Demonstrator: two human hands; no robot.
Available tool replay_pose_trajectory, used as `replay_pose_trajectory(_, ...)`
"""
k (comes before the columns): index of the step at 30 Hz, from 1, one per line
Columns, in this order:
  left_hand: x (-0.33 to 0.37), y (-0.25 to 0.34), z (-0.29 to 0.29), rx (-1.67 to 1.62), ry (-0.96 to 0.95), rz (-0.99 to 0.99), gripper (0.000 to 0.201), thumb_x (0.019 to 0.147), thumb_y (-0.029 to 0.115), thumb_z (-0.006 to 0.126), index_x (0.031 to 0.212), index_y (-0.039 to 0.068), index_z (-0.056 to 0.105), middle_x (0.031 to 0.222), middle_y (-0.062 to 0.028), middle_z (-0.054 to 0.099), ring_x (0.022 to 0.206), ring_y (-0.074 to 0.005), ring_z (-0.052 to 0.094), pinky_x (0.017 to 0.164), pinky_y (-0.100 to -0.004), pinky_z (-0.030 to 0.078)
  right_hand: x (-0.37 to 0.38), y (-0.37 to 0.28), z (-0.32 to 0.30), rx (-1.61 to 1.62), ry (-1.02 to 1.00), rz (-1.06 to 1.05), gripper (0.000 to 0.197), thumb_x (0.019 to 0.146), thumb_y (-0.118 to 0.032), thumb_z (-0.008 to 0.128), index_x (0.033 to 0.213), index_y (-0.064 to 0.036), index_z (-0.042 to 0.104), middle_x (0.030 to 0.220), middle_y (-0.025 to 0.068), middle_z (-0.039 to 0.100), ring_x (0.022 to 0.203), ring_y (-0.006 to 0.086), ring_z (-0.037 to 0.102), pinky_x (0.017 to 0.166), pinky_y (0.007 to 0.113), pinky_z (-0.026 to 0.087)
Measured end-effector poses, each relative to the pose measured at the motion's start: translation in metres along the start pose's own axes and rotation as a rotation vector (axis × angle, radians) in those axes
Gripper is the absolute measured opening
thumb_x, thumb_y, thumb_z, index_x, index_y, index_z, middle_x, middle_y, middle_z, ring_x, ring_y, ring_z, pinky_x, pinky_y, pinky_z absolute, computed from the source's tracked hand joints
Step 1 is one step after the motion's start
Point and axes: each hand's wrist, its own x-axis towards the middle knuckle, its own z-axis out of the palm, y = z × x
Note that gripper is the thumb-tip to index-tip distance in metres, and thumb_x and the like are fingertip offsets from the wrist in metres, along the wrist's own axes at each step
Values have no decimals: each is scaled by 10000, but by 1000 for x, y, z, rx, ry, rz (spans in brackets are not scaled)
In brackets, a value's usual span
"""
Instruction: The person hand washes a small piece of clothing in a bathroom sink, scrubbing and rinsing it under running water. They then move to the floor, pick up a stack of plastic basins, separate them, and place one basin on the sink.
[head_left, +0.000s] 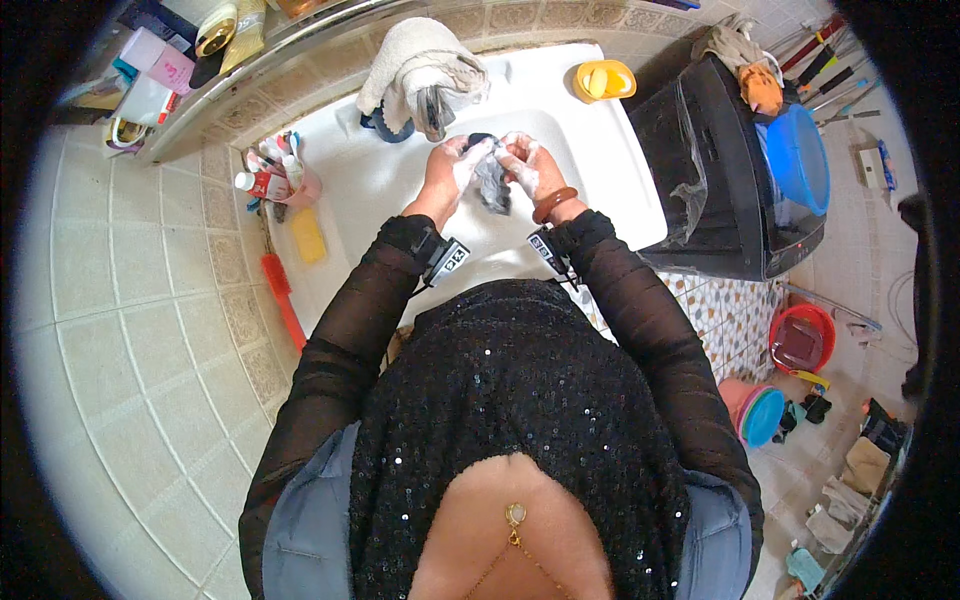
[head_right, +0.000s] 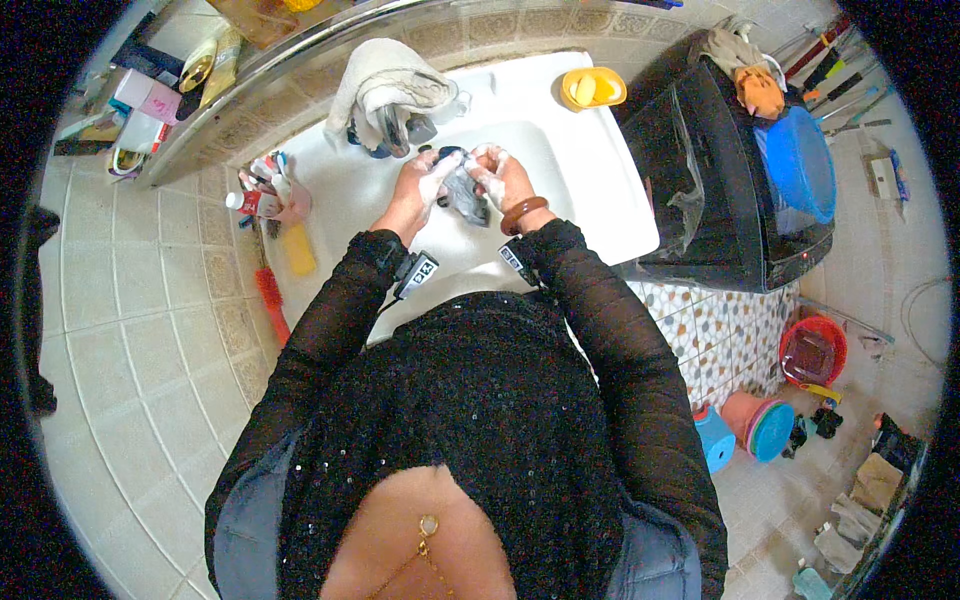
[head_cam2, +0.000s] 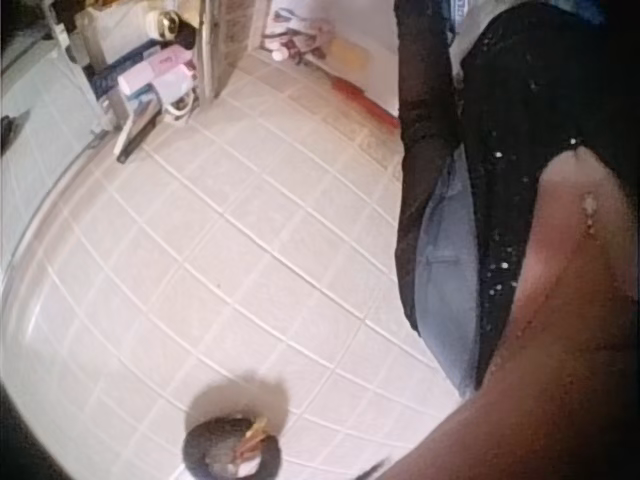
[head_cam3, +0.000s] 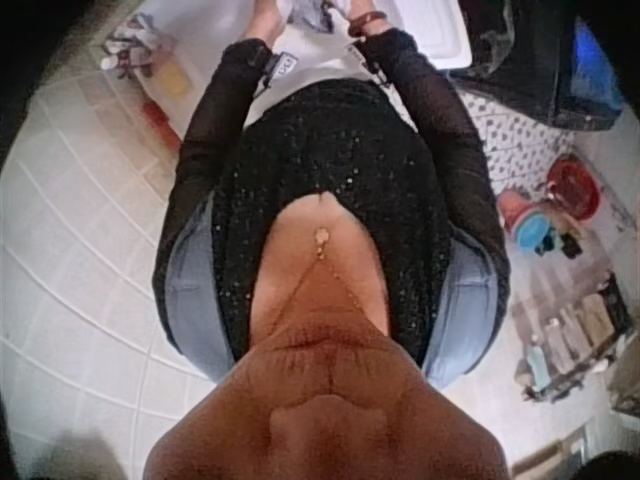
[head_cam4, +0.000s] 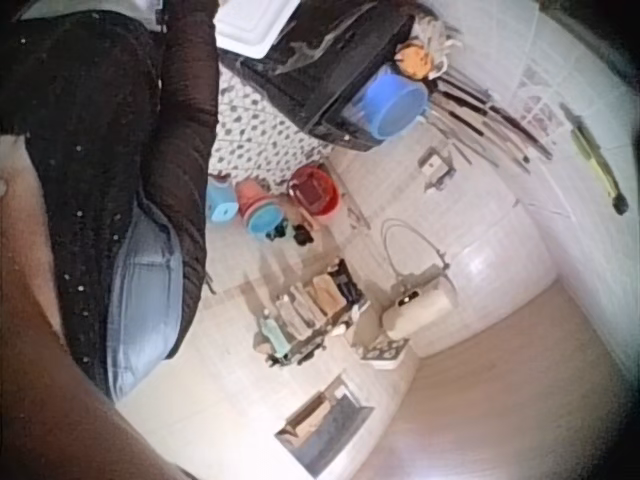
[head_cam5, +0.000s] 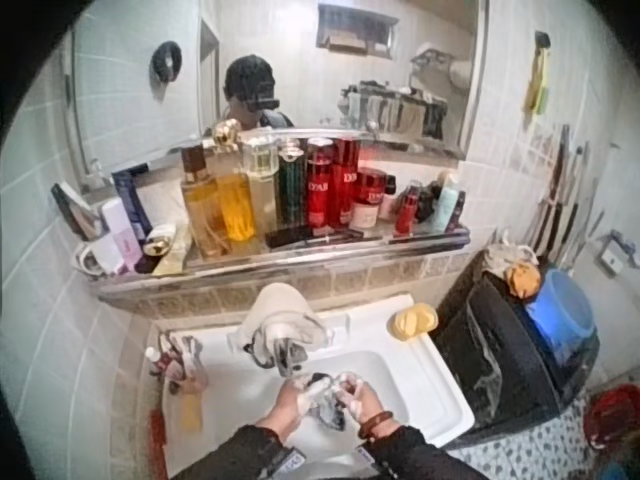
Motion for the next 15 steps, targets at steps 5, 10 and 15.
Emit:
replay_pose_trajectory(5, 2, -9, 1, -88, 48, 119, 176, 879, 162, 560, 1037, 84, 562, 922, 12, 559, 736, -66, 494, 626, -194, 397, -2, -6, 0, 343, 22, 105, 108, 853, -117, 567, 956, -104, 535, 858, -22, 541, 751, 93, 497, 672, 204, 414)
replay_pose_trajectory(10, 5, -14, 6, -238, -28, 150, 126, 882, 146, 555, 982, 71, 543, 848, 15, 522, 671, -69, 459, 580, -199, 374, 1, -4, -6, 262, 76, 40, 141, 851, -175, 540, 983, -125, 536, 898, -35, 520, 767, 92, 470, 700, 225, 386)
replay_pose_trajectory(15, 4, -14, 12, -366, 55, 120, 132, 908, 180, 508, 950, 64, 557, 828, 16, 546, 677, -62, 481, 588, -207, 387, 4, 0, 1, 160, 138, 45, 141, 870, -184, 507, 977, -95, 523, 801, -33, 493, 675, 78, 452, 621, 221, 390)
